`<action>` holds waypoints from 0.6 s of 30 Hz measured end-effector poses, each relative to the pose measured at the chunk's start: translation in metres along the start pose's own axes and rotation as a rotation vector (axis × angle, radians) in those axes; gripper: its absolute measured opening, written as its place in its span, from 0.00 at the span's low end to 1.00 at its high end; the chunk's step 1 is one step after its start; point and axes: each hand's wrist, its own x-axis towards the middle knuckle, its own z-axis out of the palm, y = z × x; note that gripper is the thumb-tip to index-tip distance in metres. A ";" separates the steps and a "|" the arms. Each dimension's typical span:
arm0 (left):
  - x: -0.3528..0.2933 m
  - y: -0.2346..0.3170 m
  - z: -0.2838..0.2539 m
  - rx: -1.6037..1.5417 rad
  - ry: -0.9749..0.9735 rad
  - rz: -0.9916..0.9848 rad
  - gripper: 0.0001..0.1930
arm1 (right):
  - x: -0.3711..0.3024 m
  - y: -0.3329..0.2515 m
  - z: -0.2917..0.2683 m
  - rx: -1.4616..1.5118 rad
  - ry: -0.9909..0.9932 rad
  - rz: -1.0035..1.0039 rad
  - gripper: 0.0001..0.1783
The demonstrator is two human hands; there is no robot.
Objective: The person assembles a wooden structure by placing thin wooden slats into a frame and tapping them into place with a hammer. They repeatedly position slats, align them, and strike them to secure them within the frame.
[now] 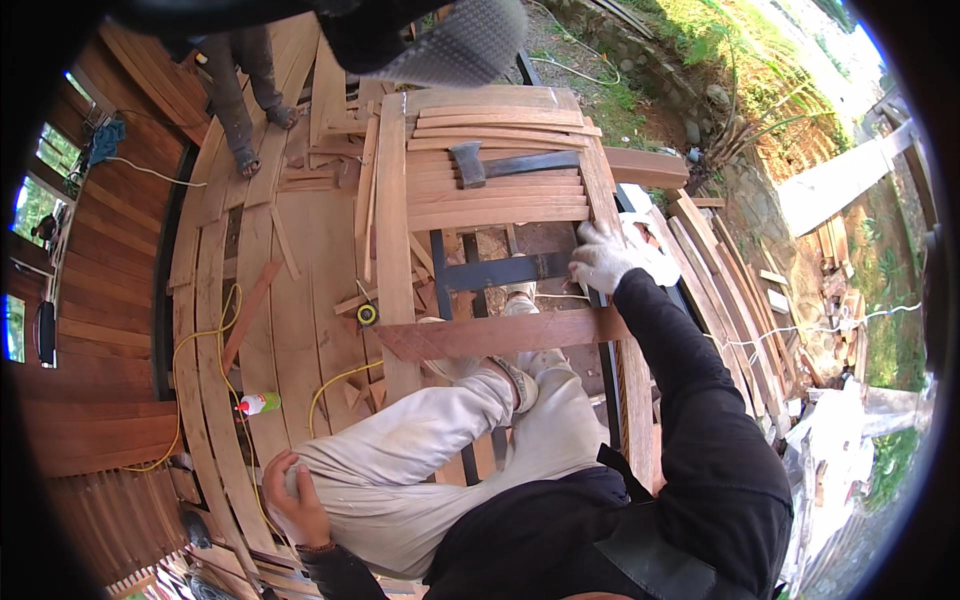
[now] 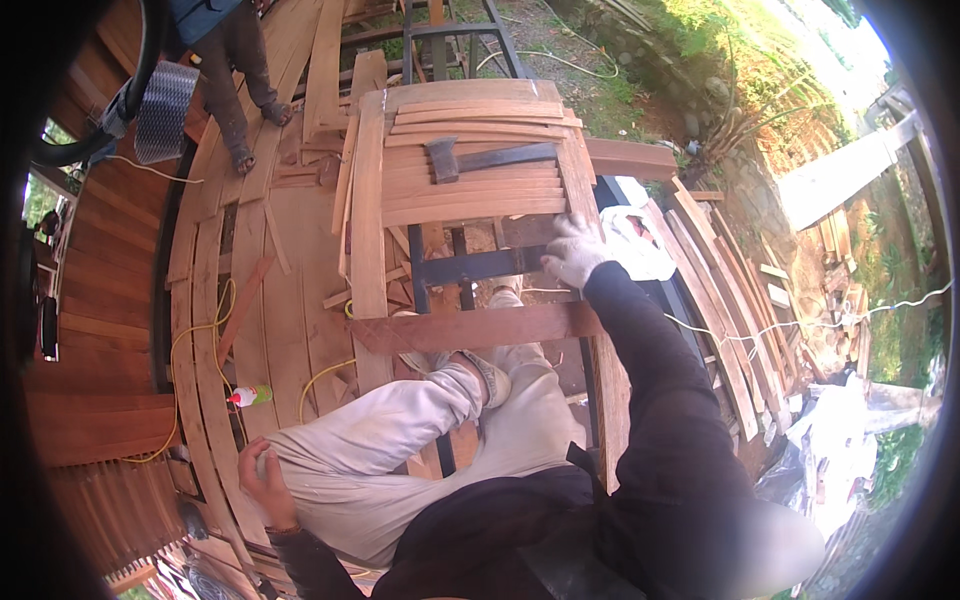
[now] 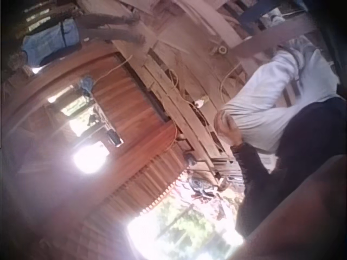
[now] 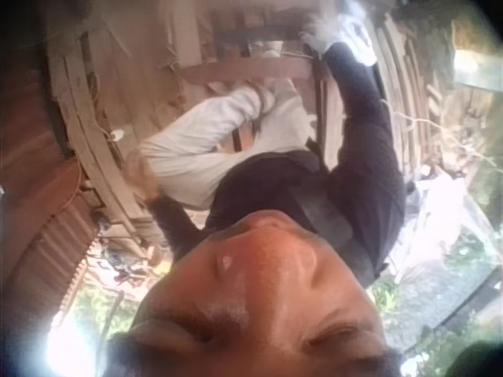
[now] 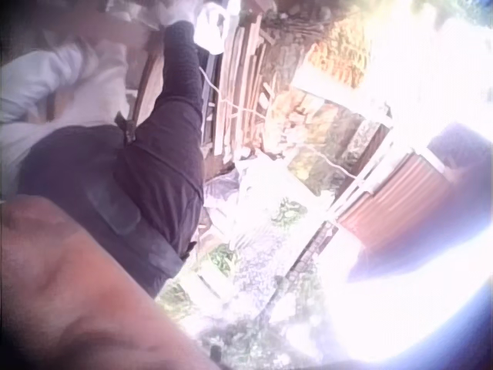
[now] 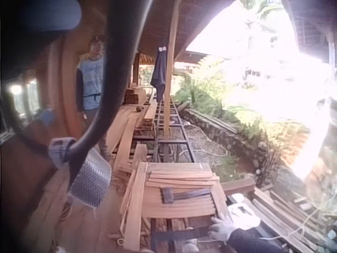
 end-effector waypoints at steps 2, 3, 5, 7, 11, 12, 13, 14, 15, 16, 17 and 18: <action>0.001 0.002 -0.001 -0.001 -0.020 0.025 0.11 | -0.024 -0.006 -0.006 0.430 -0.399 0.135 0.22; 0.000 0.000 -0.003 -0.003 -0.025 0.037 0.11 | -0.041 -0.013 -0.006 0.424 -0.250 0.141 0.22; -0.002 0.001 -0.006 -0.018 -0.040 0.050 0.14 | -0.080 -0.028 -0.012 0.395 0.056 0.149 0.22; 0.004 -0.002 -0.009 -0.055 -0.135 0.062 0.15 | -0.108 -0.045 -0.019 0.350 0.194 0.227 0.29; 0.031 -0.016 -0.024 -0.175 -0.432 -0.029 0.19 | -0.167 -0.062 0.008 0.115 0.402 0.267 0.39; 0.039 -0.020 -0.026 -0.237 -0.516 -0.080 0.20 | -0.176 -0.068 0.015 0.064 0.429 0.321 0.44; 0.046 -0.025 -0.025 -0.307 -0.589 -0.089 0.20 | -0.185 -0.074 0.018 0.068 0.411 0.421 0.49; 0.052 -0.030 -0.027 -0.374 -0.637 -0.094 0.20 | -0.194 -0.072 0.030 0.028 0.376 0.506 0.52; 0.061 -0.035 -0.024 -0.446 -0.691 -0.084 0.21 | -0.203 -0.065 0.041 0.039 0.383 0.534 0.55; 0.068 -0.040 -0.024 -0.467 -0.771 -0.094 0.20 | -0.210 -0.067 0.044 0.050 0.323 0.605 0.59; 0.073 -0.039 -0.023 -0.453 -0.813 -0.051 0.21 | -0.218 -0.065 0.049 0.067 0.306 0.603 0.62; 0.078 -0.039 -0.023 -0.443 -0.855 -0.054 0.21 | -0.218 -0.072 0.043 0.048 0.224 0.622 0.62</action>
